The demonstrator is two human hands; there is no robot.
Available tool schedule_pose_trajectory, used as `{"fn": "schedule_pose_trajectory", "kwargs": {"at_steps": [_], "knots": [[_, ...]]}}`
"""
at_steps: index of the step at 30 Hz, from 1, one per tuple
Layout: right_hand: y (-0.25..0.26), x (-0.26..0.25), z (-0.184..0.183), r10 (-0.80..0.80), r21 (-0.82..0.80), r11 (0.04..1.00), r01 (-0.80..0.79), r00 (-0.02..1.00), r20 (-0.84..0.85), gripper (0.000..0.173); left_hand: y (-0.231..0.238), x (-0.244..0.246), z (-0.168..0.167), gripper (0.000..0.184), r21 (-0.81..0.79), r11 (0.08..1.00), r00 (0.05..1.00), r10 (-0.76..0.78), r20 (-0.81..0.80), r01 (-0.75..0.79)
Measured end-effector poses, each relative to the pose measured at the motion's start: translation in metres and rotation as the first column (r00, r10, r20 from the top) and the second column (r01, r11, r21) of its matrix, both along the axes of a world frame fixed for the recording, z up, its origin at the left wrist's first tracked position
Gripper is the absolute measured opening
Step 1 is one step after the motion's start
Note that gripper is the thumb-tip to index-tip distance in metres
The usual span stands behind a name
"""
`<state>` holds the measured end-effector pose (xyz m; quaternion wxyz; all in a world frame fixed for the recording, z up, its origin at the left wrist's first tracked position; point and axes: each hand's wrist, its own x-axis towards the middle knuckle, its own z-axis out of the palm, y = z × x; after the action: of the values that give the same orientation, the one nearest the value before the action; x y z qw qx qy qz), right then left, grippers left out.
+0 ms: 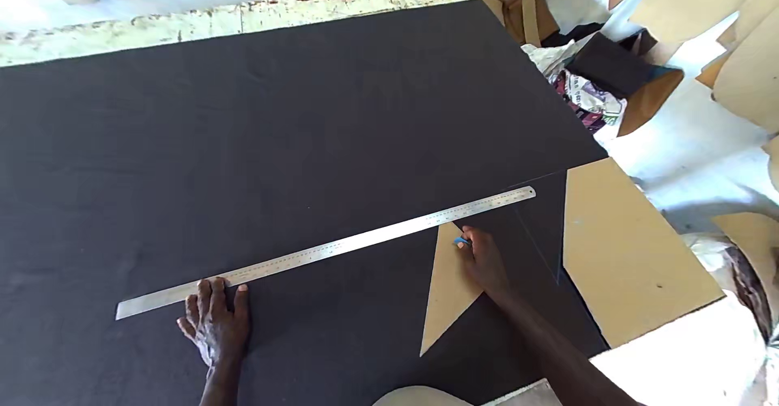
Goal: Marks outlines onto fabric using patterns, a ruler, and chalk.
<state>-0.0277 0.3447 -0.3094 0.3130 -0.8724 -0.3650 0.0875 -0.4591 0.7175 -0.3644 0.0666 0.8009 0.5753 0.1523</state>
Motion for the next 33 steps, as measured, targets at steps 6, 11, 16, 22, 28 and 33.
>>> {"fn": "schedule_pose_trajectory", "kwargs": {"at_steps": [6, 11, 16, 22, 28, 33], "knots": [[-0.003, -0.057, 0.012, 0.007, -0.036, 0.999, -0.014, 0.985, -0.171, 0.022, -0.002, 0.002, 0.002, 0.073, -0.025, 1.0, 1.0, -0.002, 0.016, 0.002], [0.021, -0.047, 0.006, 0.202, 0.047, 0.978, -0.202, 0.979, 0.015, 0.024, -0.001, 0.001, 0.001, 0.073, -0.018, 1.0, 1.0, 0.001, 0.005, -0.001], [0.032, -0.021, 0.004, 0.342, -0.004, 0.94, -0.342, 0.939, 0.041, 0.028, 0.002, 0.001, -0.003, 0.073, -0.005, 1.0, 1.0, -0.005, 0.015, 0.005], [0.005, 0.064, -0.015, -0.115, 0.044, 0.993, 0.108, 0.968, 0.224, 0.03, 0.001, 0.0, -0.001, 0.073, -0.02, 1.0, 0.999, -0.01, 0.031, 0.01], [-0.001, 0.085, -0.043, -0.164, 0.03, 0.986, 0.162, 0.959, 0.231, 0.031, 0.0, 0.0, 0.003, 0.074, -0.032, 0.999, 1.0, -0.006, 0.025, 0.007], [-0.002, 0.085, -0.053, -0.186, 0.107, 0.981, 0.163, 0.948, 0.259, 0.033, -0.003, 0.002, 0.007, 0.074, -0.029, 0.999, 0.999, -0.02, 0.036, 0.021]]}}
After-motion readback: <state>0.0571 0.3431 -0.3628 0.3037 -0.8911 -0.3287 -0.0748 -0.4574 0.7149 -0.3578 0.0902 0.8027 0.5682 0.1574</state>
